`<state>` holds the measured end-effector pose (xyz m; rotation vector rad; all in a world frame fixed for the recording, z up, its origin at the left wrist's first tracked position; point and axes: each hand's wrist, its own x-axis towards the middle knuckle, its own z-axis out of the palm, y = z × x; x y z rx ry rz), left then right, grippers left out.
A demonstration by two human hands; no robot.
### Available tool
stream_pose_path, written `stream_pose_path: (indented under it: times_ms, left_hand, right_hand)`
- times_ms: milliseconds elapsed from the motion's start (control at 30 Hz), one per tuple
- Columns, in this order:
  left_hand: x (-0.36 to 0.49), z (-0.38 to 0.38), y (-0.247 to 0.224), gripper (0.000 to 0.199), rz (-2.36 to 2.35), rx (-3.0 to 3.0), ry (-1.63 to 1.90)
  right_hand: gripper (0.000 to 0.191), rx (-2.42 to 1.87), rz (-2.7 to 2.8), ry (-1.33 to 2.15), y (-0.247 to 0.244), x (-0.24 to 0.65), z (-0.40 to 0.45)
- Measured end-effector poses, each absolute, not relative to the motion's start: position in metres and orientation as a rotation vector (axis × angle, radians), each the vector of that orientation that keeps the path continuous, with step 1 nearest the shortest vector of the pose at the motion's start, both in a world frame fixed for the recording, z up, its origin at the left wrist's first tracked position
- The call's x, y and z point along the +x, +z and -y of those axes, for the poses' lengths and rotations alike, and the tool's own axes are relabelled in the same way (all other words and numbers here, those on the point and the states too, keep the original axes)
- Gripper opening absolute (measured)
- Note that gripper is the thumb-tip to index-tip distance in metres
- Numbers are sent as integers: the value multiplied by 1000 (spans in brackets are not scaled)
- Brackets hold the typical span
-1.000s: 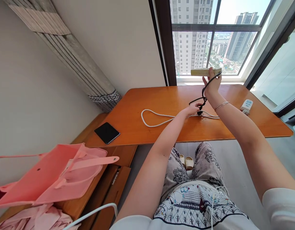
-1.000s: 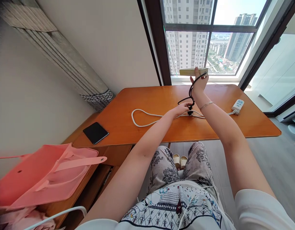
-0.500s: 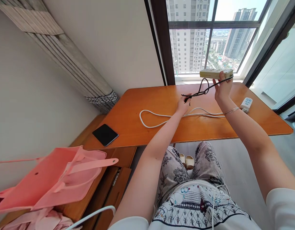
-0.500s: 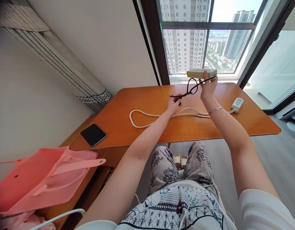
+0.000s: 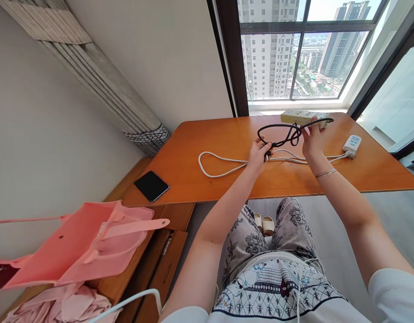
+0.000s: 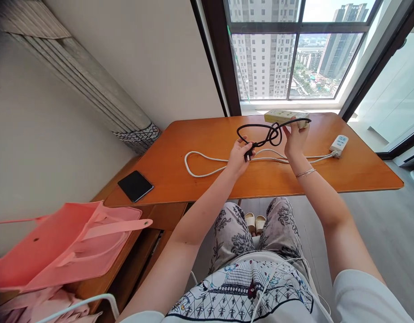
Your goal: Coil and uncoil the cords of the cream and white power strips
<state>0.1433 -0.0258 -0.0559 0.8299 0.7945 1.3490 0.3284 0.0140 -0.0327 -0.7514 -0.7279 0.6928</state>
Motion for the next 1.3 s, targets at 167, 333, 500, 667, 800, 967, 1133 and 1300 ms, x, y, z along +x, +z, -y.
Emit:
stream_pose_path:
  times_ms: [167,333,500,667,800,967,1133,1300]
  left_hand:
    - [132,46,-49,58,-660,775,1231]
    - [122,62,-47,50,-582,917,1266]
    - [121,62,-54,35,-647,904,1286]
    - [121,52,-65,32,-821,856,1344]
    - [123,49,-67,34,-864,748,1405]
    - [123,46,-64,35,-956,682,1426]
    - [116,42,-69,37,-968,693,1427]
    - [110,46,-71,38,-857,841,1400]
  right_hand:
    - [53,-746,674,690,-42,324,-10]
    - [52,-805,673,692,-51,326,-8]
    - [54,-791,646,712,-56,324,-5]
    - [53,-806,644,711,-59,325,-4]
    - [52,-811,660,686,-57,325,-1]
    - [52,-790,690,648,-49,324,9]
    - [52,-776,745,651,-43,322,16]
    - [53,-789,782,642,-38,322,17]
